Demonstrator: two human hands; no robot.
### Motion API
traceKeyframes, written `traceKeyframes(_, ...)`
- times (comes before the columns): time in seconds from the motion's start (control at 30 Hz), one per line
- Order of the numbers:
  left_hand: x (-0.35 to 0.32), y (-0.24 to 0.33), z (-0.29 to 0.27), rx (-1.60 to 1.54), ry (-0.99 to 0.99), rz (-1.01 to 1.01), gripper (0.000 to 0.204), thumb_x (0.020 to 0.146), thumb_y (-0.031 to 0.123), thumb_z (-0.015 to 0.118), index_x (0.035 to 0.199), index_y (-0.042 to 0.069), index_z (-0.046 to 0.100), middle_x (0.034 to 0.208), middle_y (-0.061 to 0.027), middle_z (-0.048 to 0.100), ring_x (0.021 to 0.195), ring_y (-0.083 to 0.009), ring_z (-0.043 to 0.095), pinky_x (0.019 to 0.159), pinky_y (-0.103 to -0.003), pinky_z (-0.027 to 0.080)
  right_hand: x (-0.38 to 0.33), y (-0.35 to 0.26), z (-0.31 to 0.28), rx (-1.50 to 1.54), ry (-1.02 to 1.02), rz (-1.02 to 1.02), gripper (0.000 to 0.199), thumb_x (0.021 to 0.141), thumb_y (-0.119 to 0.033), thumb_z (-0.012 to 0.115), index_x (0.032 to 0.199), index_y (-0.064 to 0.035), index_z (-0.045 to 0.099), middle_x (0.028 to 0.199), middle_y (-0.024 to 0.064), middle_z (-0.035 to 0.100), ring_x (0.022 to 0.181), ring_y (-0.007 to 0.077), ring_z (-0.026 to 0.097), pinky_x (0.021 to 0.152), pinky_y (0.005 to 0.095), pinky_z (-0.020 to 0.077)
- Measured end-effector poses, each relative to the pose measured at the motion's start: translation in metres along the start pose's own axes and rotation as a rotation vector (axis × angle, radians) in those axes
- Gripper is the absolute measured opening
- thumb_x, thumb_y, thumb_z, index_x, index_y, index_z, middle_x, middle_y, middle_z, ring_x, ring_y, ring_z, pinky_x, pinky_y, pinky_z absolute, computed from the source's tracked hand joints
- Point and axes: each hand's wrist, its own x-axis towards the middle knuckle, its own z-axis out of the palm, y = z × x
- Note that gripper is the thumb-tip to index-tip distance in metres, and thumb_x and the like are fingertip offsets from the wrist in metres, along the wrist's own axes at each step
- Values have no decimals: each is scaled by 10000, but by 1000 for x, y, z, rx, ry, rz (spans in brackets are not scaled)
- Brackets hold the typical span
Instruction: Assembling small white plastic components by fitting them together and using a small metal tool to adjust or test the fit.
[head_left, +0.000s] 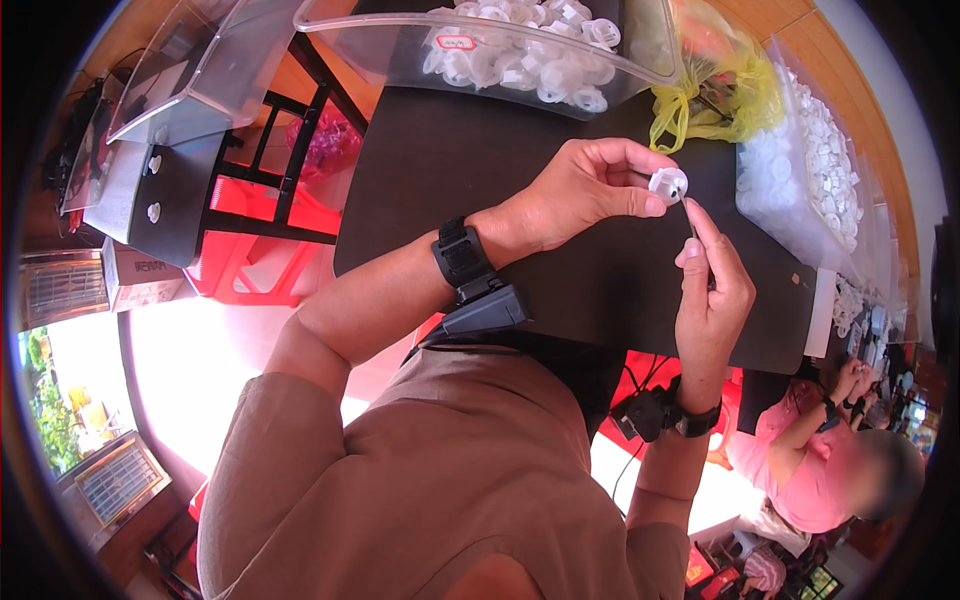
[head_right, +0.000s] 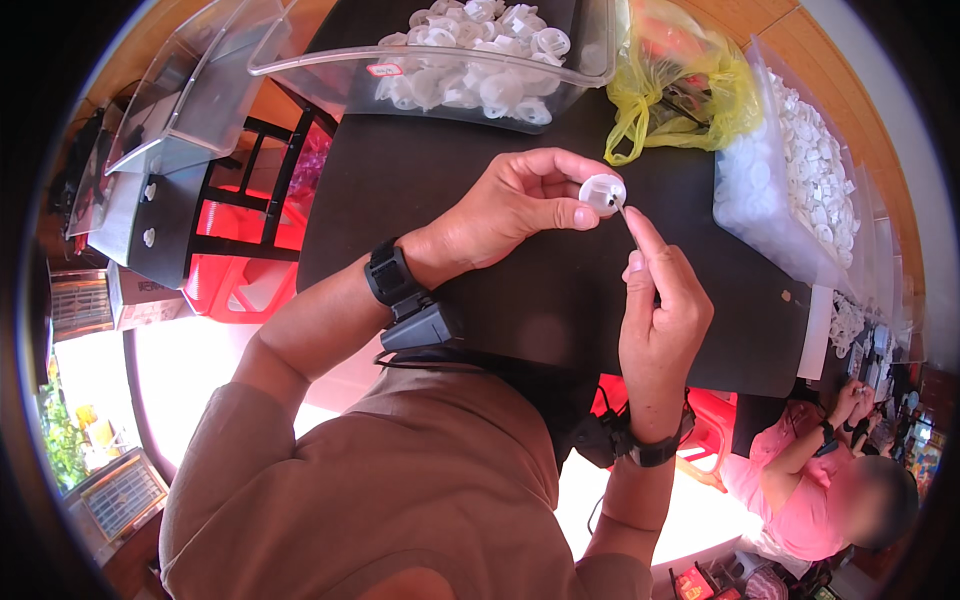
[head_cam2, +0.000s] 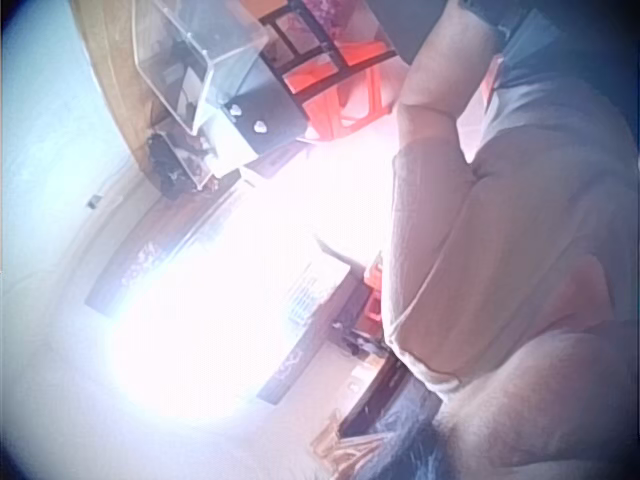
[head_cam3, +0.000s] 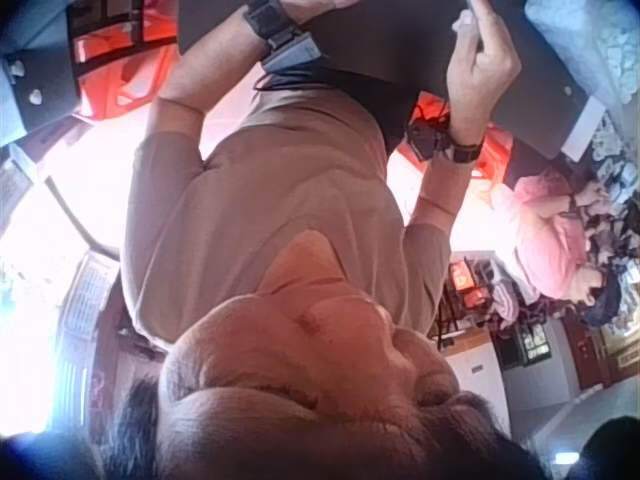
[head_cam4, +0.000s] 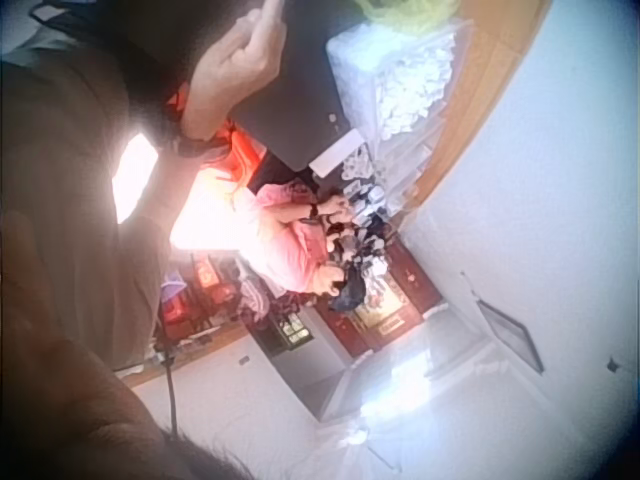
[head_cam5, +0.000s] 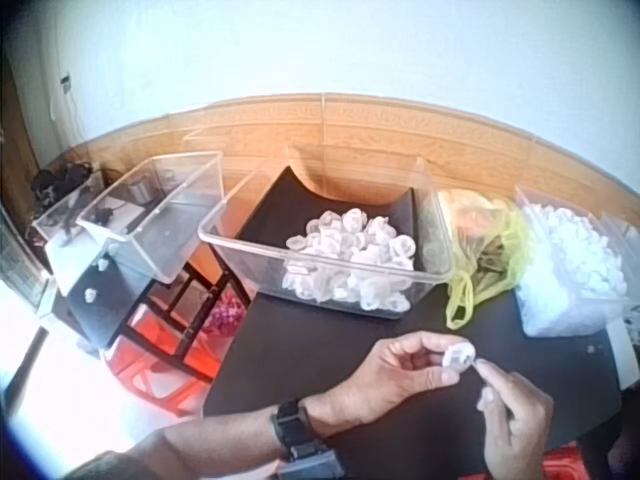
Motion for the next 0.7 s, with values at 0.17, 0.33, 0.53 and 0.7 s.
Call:
traceKeyframes(0.17,1,1,0,49,-16,20,332,858,-13,698,1181,9,625,1125,-90,671,1028,-153,645,927,-307,536,0,-1,-2,0,-5,-4,316,938,9,517,1215,-47,659,721,69,530,632,133,520,605,267,440)
traceKeyframes(0.33,1,3,0,116,-37,18,325,857,-33,690,1174,10,631,1129,-85,669,1026,-143,641,924,-303,537,1,-7,-6,-25,-33,19,307,928,18,525,1200,-37,658,723,74,524,631,140,521,604,274,440)
traceKeyframes(0.53,1,-1,-2,217,-78,59,316,841,-55,694,1148,3,652,1137,-80,658,1023,-139,636,905,-287,537,5,-11,-16,-125,-131,29,303,890,28,543,1157,-48,665,748,140,568,604,247,556,587,328,451)
traceKeyframes(0.7,0,-1,-2,434,-89,112,313,820,-104,689,1120,-16,663,1143,-86,644,1014,-141,635,901,-285,536,15,-22,-28,-357,-238,-45,292,875,6,557,1133,-74,667,797,154,609,666,340,597,602,400,473)
